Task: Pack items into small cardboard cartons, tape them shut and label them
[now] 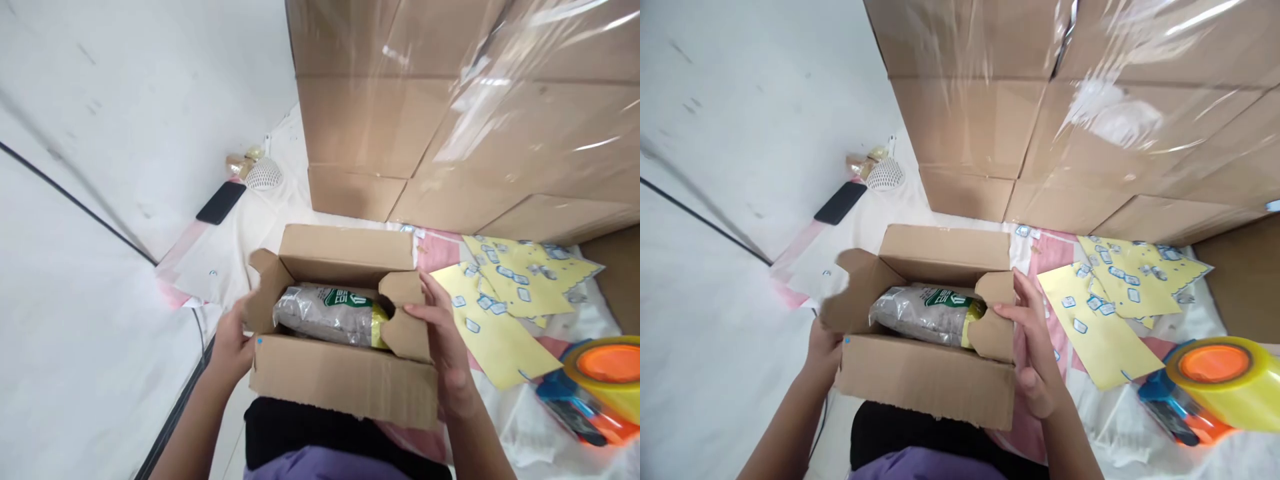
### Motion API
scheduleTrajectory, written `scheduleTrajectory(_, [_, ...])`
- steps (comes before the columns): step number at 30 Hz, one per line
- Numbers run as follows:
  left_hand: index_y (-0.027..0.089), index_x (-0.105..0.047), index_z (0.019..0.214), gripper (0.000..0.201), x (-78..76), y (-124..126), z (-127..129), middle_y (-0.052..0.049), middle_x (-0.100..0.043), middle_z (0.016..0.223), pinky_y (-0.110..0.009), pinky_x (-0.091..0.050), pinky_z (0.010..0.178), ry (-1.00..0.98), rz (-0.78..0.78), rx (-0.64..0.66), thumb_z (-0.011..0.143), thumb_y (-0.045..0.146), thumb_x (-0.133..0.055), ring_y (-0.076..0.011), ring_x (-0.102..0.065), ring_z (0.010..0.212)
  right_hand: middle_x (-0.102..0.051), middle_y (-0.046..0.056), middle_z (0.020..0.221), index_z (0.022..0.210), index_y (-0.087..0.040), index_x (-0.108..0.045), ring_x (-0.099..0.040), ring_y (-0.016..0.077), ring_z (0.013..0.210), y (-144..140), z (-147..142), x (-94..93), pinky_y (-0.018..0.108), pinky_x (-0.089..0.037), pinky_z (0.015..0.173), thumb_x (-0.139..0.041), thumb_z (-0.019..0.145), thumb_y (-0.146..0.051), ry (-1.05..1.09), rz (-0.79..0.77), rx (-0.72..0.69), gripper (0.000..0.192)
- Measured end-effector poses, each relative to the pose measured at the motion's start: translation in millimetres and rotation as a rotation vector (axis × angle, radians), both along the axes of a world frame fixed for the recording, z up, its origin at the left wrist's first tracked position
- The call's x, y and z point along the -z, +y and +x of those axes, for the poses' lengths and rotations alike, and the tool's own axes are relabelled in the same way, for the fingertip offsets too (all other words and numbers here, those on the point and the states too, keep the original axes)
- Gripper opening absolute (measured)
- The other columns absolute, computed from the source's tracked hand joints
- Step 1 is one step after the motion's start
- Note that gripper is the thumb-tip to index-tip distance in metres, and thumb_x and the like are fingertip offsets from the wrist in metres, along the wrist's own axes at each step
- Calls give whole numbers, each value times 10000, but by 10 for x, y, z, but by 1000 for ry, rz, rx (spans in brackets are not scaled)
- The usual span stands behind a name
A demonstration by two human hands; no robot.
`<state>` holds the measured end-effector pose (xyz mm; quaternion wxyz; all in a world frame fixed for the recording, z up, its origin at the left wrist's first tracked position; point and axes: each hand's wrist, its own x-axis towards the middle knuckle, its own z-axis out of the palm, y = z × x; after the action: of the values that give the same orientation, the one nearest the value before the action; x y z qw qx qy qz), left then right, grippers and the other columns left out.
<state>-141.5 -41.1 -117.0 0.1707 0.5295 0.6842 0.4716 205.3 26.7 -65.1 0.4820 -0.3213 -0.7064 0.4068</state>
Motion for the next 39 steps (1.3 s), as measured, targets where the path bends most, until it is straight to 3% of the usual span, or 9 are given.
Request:
scheduleTrajectory(5, [375,-584,1453,510,-372,-18,-28,-69,-587,1526,-416,-519,1135,141,58,419,957,260,-593,-282,-556,1418,-275,59,1690,1210,-302,-623,-254,420,1559,-42,-24,-110,652,-262,1215,-457,967,-775,-53,-6,48,556])
scheduleTrajectory(12, [329,-421,1500,950,-607,63,57,-183,-457,1580,-537,-510,1110,-48,-318,531,684,476,-884,-413,-591,1343,-301,98,1659,1621,-313,-277,-260,363,1555,70,-52,-209,569,-253,1268,-544,958,-724,-20,-104,47,825])
scheduleTrajectory(17, [263,-578,1249,581,-548,264,296,-136,-592,1364,-444,-521,1034,-196,-186,324,804,604,-732,-358,-602,1258,-494,100,1520,1582,-302,-365,-388,352,1484,88,-18,-166,539,-295,1242,-585,949,-694,246,-74,82,777])
scheduleTrajectory(22, [258,-563,1226,552,-413,399,638,-43,-638,1175,-318,-487,908,-478,-86,57,799,549,-758,-252,-609,1072,-694,93,1132,1566,-271,-375,-478,359,1398,48,32,50,602,-245,1213,-533,991,-657,266,-97,135,710])
scheduleTrajectory(27, [309,-539,1224,505,-510,562,822,-9,-640,1316,-267,-471,912,-693,13,-40,779,385,-766,-225,-602,1202,-689,90,1212,1504,-284,-436,-454,332,1445,1,17,212,551,-259,1241,-574,992,-608,244,-50,134,622])
scheduleTrajectory(31, [285,-552,1226,415,-619,736,857,-86,-575,1523,-464,-383,1201,-491,110,-14,855,349,-727,-297,-471,1471,-614,138,1417,1543,-267,-406,-383,391,1511,-142,168,60,624,-317,1221,-588,951,-651,217,-63,121,729])
scheduleTrajectory(33, [257,-622,1144,328,-608,819,849,-102,-633,1460,-541,-348,1237,-441,116,3,853,366,-726,-328,-516,1435,-592,136,1450,1488,-282,-503,-431,412,1473,-272,380,-88,660,-343,1200,-633,929,-619,222,26,297,665])
scheduleTrajectory(36, [235,-674,925,163,-537,895,857,-90,-666,1425,-602,-335,1235,-492,100,-14,839,362,-729,-357,-547,1405,-685,115,1231,1207,-304,-712,-569,395,1314,-485,876,-266,673,-312,1219,-752,858,-522,309,202,736,414])
scheduleTrajectory(39, [207,-631,744,156,-516,882,934,-87,-689,1394,-603,-337,1231,-537,128,-77,808,305,-734,-365,-577,1374,-682,140,1148,1000,-289,-769,-600,381,1231,-600,1483,-294,627,-280,1239,-894,679,-427,363,152,1125,371])
